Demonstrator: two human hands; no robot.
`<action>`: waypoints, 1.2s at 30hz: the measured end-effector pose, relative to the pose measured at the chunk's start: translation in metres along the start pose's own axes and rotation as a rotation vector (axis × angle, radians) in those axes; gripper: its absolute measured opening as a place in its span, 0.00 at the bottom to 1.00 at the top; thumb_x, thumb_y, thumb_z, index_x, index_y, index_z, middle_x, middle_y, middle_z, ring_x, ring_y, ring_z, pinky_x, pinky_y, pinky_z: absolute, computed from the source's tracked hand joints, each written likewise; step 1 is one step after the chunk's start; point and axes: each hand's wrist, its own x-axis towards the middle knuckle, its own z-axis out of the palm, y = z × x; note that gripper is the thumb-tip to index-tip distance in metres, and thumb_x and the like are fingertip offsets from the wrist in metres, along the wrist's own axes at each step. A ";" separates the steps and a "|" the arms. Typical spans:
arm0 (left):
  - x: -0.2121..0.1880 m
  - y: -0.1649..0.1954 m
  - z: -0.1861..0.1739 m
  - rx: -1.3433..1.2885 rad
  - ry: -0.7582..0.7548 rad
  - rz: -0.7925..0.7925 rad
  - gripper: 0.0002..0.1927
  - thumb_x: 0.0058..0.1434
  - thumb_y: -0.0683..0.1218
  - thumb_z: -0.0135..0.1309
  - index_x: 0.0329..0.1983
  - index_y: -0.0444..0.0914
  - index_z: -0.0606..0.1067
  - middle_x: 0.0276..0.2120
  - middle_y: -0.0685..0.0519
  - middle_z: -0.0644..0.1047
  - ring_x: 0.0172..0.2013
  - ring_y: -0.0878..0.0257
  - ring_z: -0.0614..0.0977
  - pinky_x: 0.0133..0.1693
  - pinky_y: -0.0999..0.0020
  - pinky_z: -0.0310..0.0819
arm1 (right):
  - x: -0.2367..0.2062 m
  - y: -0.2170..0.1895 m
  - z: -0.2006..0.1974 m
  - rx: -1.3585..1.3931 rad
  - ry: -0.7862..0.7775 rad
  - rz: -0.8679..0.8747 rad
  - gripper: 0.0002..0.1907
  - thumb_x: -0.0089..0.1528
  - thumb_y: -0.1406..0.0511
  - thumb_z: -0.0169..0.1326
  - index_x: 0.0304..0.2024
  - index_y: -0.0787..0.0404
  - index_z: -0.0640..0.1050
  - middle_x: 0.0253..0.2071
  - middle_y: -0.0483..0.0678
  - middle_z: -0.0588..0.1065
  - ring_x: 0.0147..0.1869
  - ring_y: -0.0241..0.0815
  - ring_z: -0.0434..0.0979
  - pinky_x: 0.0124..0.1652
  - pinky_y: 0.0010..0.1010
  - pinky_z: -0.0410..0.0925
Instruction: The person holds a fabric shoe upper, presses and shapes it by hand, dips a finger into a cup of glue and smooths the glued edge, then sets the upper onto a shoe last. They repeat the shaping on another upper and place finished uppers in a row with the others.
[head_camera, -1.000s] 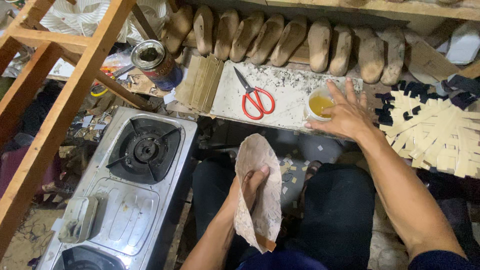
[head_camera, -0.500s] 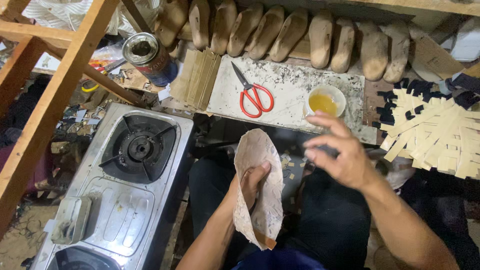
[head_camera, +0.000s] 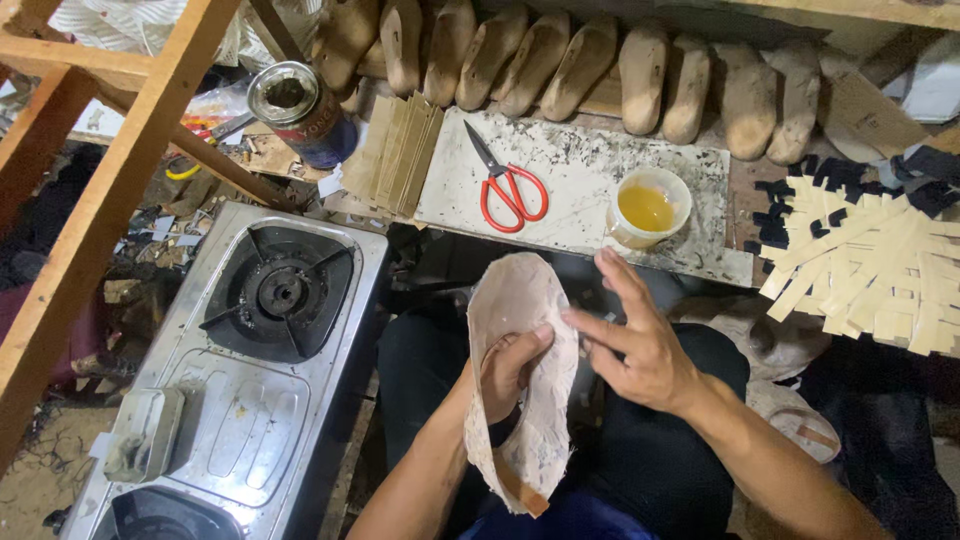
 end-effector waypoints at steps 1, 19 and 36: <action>-0.002 0.004 0.003 -0.033 -0.023 -0.006 0.19 0.68 0.50 0.49 0.53 0.32 0.76 0.39 0.52 0.81 0.37 0.67 0.79 0.38 0.73 0.71 | 0.002 0.003 -0.001 0.020 0.002 0.006 0.26 0.53 0.75 0.60 0.55 0.53 0.80 0.76 0.61 0.53 0.81 0.63 0.52 0.67 0.49 0.64; -0.008 0.007 0.002 0.033 -0.005 -0.038 0.21 0.71 0.54 0.47 0.43 0.33 0.80 0.31 0.53 0.80 0.29 0.67 0.77 0.29 0.74 0.66 | -0.024 -0.010 -0.010 0.245 -0.037 0.011 0.27 0.54 0.77 0.58 0.52 0.48 0.82 0.77 0.57 0.54 0.83 0.58 0.51 0.68 0.44 0.66; 0.000 -0.001 0.005 -0.004 0.200 0.168 0.17 0.69 0.52 0.48 0.38 0.33 0.78 0.29 0.54 0.78 0.29 0.68 0.76 0.32 0.69 0.68 | -0.028 -0.035 0.022 0.635 -0.035 0.425 0.38 0.54 0.76 0.64 0.66 0.66 0.67 0.69 0.55 0.61 0.46 0.34 0.77 0.44 0.27 0.74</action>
